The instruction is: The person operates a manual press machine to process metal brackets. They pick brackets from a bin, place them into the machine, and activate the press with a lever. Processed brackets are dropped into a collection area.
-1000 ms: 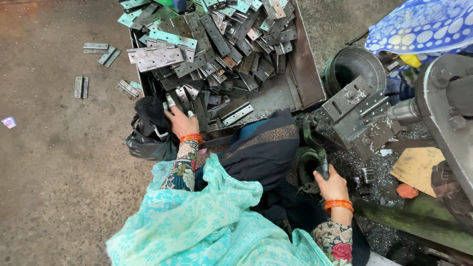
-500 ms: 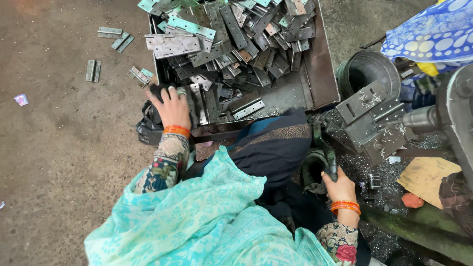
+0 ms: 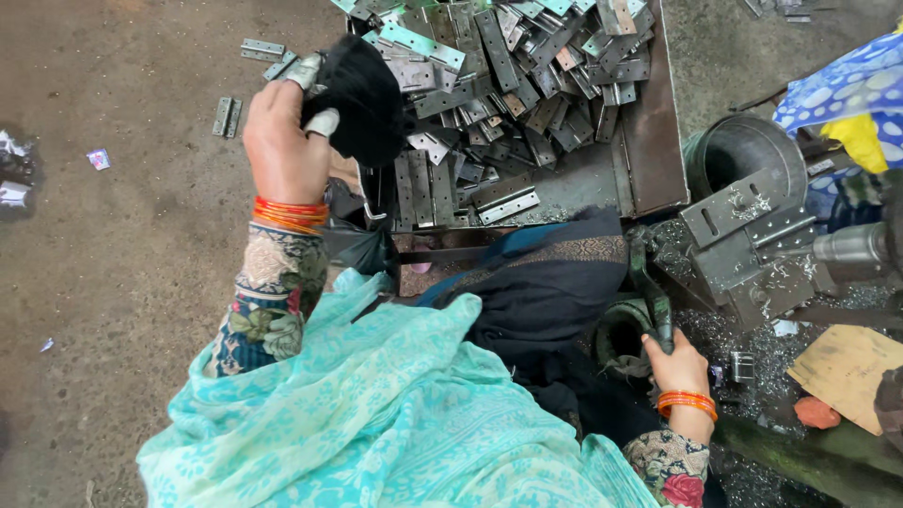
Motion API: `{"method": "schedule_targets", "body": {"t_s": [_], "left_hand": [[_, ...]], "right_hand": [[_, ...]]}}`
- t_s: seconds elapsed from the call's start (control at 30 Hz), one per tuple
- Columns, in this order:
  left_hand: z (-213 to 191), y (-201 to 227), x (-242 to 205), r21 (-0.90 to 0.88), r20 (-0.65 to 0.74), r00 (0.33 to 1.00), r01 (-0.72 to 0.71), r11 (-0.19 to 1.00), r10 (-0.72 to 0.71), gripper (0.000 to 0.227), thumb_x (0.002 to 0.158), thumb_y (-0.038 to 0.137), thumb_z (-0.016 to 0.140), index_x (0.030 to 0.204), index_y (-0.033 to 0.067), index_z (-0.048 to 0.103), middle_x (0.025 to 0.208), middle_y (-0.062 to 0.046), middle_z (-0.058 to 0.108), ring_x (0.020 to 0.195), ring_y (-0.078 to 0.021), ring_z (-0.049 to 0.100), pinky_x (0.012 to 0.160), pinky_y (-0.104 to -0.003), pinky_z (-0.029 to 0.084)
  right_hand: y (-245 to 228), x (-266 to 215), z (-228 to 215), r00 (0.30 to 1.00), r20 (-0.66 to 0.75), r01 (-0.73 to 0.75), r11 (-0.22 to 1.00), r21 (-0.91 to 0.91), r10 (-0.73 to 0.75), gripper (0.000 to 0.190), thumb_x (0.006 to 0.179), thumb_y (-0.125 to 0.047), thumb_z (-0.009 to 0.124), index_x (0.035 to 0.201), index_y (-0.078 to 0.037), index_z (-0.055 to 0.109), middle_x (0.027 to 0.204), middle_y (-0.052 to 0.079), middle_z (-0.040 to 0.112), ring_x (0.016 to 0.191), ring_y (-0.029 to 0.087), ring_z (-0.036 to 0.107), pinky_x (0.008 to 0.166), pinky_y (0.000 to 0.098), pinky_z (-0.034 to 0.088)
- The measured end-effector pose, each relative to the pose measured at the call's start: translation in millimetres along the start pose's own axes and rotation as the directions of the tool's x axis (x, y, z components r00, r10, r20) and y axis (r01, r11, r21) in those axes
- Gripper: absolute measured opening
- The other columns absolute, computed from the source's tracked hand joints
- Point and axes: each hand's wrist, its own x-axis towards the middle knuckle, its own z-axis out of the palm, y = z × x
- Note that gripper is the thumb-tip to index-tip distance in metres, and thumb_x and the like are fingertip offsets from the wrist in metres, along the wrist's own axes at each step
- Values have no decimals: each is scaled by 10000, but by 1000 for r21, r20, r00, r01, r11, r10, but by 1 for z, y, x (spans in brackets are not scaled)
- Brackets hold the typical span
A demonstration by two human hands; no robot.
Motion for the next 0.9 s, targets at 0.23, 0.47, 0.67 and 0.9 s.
{"method": "schedule_targets", "body": {"t_s": [0.23,0.47,0.67,0.9], "left_hand": [[-48,-10,15,-419,151,920,392,819,-362,484,851,8,875,1302,19,699,1140,-42,773,999,-105,679,850,-269,578],[-63,-20,0,-214,12,977,211,954,-214,402,793,41,865,1179,66,755,1065,-134,741,951,-179,696,861,-337,580],[-54,-24,-5,-66,69,961,272,960,-267,371,841,61,857,1188,41,729,896,-166,715,773,-326,661,713,-354,529],[-33,-33,-17,99,52,984,163,982,-169,325,900,141,834,1164,19,690,859,-189,677,756,-390,636,680,-477,499]], "right_hand": [[0,-3,-2,999,17,-39,999,7,39,520,915,-425,669,1318,-96,680,806,230,764,689,338,761,719,470,600],[-1,-5,-3,999,19,-31,1000,3,31,523,916,-425,678,1310,-81,678,819,216,764,672,310,755,698,450,594],[1,-2,-1,1000,4,-11,1000,28,11,553,897,-428,680,1339,-96,661,849,210,762,652,316,755,704,444,595],[-2,-3,-2,1000,-9,1,1000,1,-1,591,895,-441,679,1385,-113,640,896,225,767,666,321,763,733,437,589]]}}
